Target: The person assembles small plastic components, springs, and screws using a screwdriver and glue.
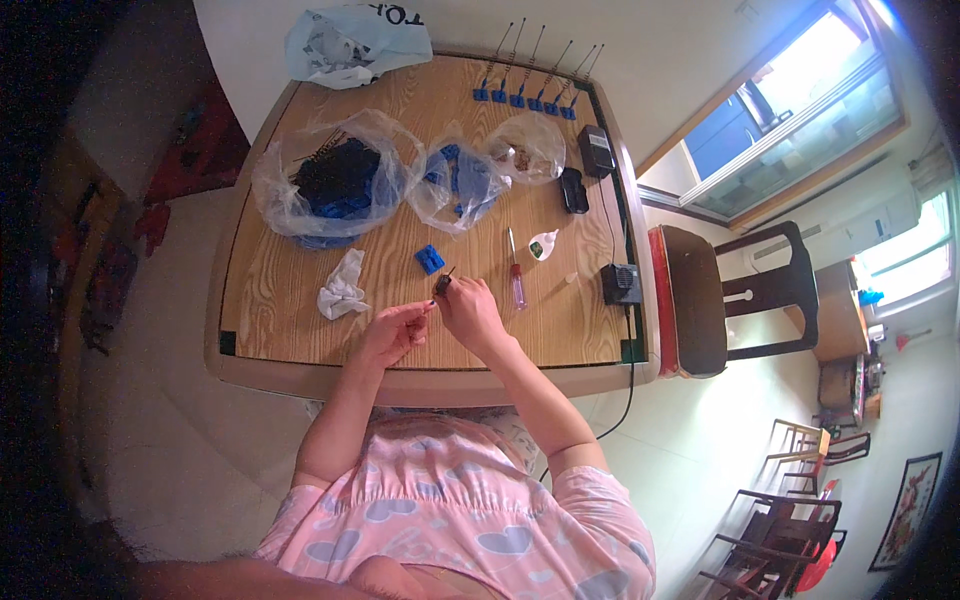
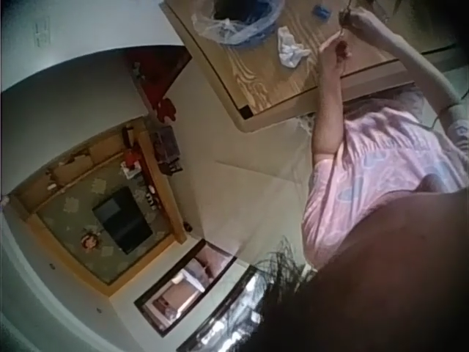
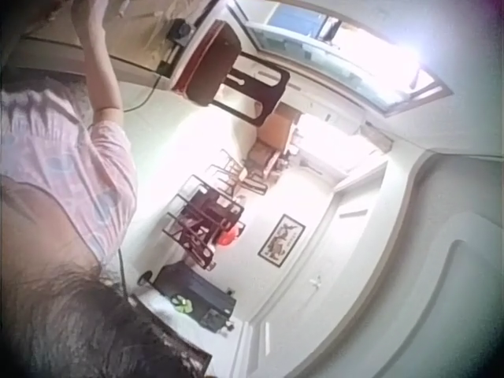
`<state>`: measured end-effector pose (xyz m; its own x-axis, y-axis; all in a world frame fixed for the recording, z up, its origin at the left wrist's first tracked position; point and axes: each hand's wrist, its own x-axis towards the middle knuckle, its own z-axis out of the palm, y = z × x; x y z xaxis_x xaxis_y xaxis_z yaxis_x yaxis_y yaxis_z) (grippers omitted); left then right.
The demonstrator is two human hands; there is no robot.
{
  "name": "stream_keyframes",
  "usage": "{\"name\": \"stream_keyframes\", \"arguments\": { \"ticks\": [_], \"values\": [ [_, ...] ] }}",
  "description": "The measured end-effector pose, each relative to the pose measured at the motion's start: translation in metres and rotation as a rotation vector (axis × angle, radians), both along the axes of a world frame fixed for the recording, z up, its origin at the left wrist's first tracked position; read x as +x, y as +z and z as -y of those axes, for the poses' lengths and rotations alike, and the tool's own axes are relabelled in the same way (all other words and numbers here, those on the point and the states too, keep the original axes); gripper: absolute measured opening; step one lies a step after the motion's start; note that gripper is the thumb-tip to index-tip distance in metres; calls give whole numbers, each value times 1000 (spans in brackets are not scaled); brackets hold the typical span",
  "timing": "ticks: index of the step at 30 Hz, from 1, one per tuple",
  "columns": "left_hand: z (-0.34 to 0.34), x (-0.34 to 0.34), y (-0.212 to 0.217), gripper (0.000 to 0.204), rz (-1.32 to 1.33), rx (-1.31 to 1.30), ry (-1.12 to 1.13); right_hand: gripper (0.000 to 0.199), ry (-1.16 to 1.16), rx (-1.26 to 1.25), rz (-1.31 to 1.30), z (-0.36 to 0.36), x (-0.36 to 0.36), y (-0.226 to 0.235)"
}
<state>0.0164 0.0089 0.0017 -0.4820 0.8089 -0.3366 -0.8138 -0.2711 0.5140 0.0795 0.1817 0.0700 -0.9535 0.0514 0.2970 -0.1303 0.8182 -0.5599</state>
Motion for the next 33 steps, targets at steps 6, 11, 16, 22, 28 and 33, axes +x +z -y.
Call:
{"name": "stream_keyframes", "arguments": {
  "ticks": [6, 11, 16, 22, 28, 33],
  "values": [
    [-1, 6, 9, 18, 110, -2, 47, 12, -22, 10, 27, 2, 0, 5],
    [0, 10, 16, 16, 179, 90, 57, 4, -44, 55, -1, 1, 0, 2],
    [0, 10, 14, 16, 174, 116, 60, 11, -41, 1, 7, 5, -1, 5],
    [2, 12, 17, 17, 150, 117, 60, 10, -50, 43, 34, 6, -1, 7],
    [13, 15, 30, 20, -123, -115, 146, 11, -46, 59, 22, 4, -1, -1],
    [47, -8, 45, 26, -1059, -728, 457, 11, -45, 50, 42, 3, -2, 1]
  ]
}}
